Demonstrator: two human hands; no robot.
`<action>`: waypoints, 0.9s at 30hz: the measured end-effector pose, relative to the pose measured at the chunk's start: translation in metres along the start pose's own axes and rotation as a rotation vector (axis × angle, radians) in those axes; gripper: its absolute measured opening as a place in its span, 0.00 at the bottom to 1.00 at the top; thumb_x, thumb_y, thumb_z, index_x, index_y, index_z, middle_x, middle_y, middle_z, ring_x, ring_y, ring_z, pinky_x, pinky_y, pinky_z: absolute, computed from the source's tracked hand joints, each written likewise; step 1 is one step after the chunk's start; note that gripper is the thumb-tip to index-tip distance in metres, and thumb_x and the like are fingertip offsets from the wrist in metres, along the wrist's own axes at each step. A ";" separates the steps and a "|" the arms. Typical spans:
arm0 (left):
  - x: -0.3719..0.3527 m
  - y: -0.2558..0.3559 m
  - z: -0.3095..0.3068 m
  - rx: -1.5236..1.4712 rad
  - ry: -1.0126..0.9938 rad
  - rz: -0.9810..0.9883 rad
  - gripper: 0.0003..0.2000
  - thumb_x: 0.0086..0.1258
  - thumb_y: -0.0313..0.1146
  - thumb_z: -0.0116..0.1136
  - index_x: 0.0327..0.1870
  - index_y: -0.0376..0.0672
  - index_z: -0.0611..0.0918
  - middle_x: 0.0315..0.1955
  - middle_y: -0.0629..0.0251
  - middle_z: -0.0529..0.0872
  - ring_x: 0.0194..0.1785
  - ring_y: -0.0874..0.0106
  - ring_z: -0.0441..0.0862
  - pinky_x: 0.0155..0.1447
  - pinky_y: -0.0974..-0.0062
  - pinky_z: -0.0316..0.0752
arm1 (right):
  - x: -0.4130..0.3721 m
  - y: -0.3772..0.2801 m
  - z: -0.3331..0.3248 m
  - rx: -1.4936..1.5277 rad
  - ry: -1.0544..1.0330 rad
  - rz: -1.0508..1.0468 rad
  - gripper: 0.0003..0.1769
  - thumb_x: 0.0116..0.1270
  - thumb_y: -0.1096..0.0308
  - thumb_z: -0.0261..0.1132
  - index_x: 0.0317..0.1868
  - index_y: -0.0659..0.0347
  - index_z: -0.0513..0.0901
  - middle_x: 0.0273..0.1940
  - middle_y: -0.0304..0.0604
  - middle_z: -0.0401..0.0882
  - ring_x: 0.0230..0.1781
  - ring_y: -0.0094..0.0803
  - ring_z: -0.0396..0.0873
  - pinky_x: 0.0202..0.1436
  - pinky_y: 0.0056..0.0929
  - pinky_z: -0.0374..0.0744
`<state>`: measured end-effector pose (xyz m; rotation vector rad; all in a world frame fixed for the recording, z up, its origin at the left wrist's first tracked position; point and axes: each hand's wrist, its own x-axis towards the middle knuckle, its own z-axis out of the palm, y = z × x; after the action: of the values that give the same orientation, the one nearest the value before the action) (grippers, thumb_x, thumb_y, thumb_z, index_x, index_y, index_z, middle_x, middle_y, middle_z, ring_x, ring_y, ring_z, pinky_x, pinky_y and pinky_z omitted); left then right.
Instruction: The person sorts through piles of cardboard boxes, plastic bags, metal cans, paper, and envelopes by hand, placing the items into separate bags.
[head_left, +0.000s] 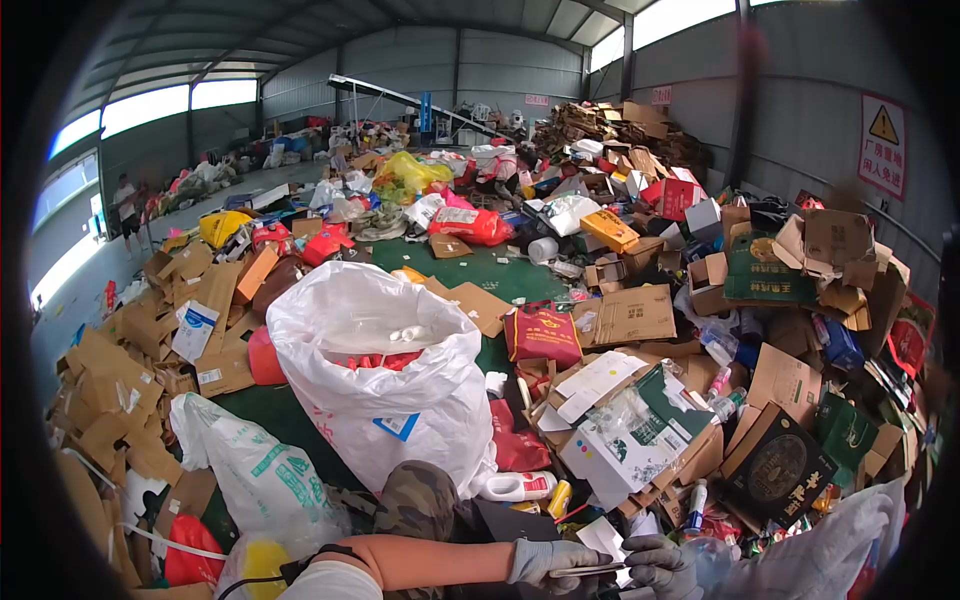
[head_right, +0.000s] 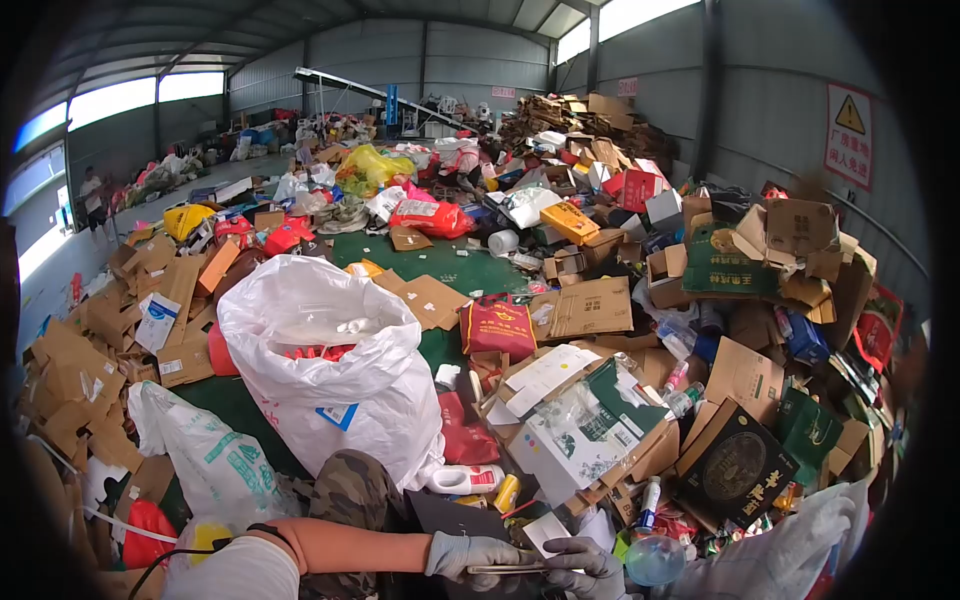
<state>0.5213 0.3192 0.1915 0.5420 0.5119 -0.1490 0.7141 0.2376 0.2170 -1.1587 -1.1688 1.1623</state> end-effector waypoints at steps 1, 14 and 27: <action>0.004 0.004 -0.006 0.006 -0.068 0.022 0.10 0.73 0.37 0.43 0.41 0.44 0.76 0.20 0.68 0.77 0.10 0.87 0.64 0.12 0.89 0.58 | 0.002 0.001 -0.007 0.034 -0.029 -0.027 0.16 0.54 0.67 0.66 0.42 0.67 0.80 0.36 0.54 0.80 0.35 0.38 0.79 0.41 0.33 0.76; 0.063 0.072 -0.020 -0.301 -0.398 0.032 0.13 0.71 0.34 0.49 0.50 0.37 0.76 0.30 0.68 0.80 0.35 0.80 0.81 0.36 0.87 0.80 | 0.055 0.012 -0.020 0.773 0.032 -0.243 0.15 0.62 0.51 0.62 0.42 0.52 0.80 0.47 0.42 0.77 0.39 0.34 0.76 0.31 0.27 0.73; 0.258 0.149 -0.114 1.490 0.490 0.319 0.16 0.65 0.39 0.49 0.52 0.45 0.75 0.44 0.57 0.79 0.42 0.66 0.80 0.40 0.69 0.75 | 0.093 0.026 -0.099 0.897 0.818 -0.004 0.22 0.65 0.45 0.56 0.42 0.56 0.77 0.18 0.31 0.67 0.19 0.23 0.64 0.25 0.24 0.65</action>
<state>0.7359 0.5051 0.0461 2.1410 0.7295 -0.0669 0.8157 0.3279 0.1914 -0.7645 0.0152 0.8888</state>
